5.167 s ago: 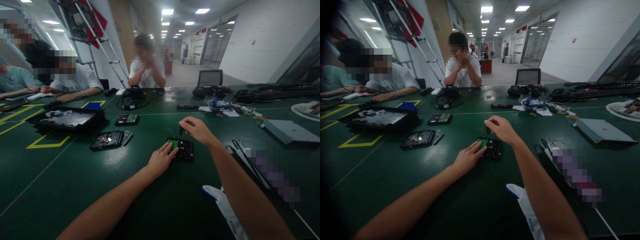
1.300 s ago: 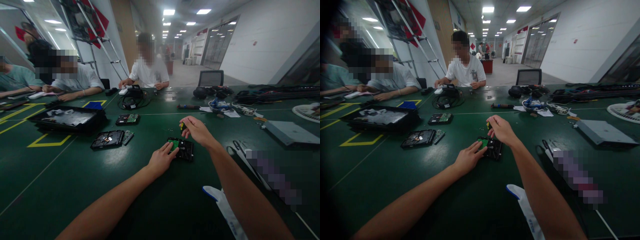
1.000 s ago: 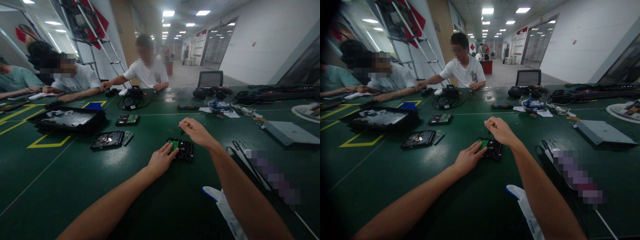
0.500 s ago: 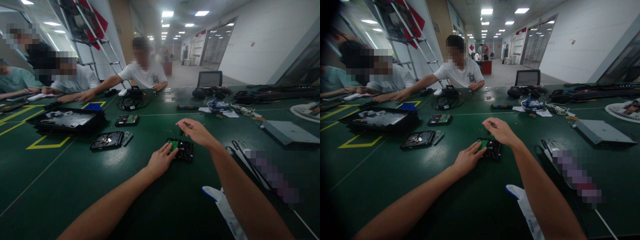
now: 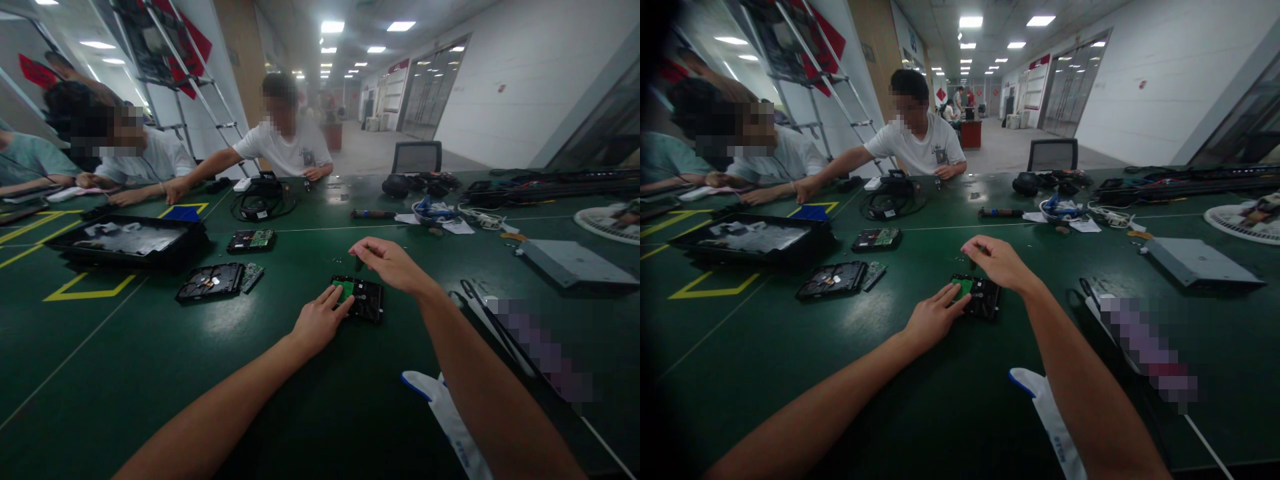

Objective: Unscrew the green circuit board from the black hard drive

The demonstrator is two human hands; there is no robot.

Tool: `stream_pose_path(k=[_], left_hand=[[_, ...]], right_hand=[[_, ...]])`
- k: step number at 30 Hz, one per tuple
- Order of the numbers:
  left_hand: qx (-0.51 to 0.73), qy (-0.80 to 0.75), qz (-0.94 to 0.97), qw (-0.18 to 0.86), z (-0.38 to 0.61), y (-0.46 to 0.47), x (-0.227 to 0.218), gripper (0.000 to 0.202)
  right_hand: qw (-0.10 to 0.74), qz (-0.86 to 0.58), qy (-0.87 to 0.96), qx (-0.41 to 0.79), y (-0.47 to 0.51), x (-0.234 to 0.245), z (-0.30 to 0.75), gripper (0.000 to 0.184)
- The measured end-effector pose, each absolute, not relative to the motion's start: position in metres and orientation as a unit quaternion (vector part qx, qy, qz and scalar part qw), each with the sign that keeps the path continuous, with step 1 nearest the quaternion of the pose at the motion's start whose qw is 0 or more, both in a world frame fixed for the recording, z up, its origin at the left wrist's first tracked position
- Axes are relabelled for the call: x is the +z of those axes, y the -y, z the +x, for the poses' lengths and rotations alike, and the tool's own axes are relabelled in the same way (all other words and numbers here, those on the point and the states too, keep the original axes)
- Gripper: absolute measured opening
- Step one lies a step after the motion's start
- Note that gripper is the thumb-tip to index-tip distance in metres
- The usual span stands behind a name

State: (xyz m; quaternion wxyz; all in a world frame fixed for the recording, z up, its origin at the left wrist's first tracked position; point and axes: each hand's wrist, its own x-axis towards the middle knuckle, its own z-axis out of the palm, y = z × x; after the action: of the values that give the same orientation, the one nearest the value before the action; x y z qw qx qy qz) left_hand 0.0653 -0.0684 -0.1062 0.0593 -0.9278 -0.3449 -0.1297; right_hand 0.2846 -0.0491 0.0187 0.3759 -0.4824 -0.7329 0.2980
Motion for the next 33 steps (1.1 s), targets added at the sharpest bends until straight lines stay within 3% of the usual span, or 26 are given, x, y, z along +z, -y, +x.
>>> stream_pose_path(k=[6, 13, 26, 33], left_hand=[[-0.133, 0.343, -0.928, 0.056, 0.0655, 0.069, -0.1055, 0.045], [-0.134, 0.345, -0.927, 0.063, 0.0655, 0.0686, -0.1073, 0.046], [-0.134, 0.344, -0.927, 0.069, 0.065, 0.0697, -0.1056, 0.044], [-0.124, 0.345, -0.928, 0.068, 0.0653, 0.0703, -0.1037, 0.044]], right_hand=[[0.392, -0.481, 0.702, 0.349, 0.0482, 0.0187, 0.2839, 0.029], [0.412, -0.511, 0.689, 0.309, 0.047, 0.0128, 0.2822, 0.031], [0.403, -0.516, 0.676, 0.339, 0.045, 0.0108, 0.2813, 0.035], [0.419, -0.504, 0.688, 0.312, 0.0479, 0.0136, 0.2825, 0.026]])
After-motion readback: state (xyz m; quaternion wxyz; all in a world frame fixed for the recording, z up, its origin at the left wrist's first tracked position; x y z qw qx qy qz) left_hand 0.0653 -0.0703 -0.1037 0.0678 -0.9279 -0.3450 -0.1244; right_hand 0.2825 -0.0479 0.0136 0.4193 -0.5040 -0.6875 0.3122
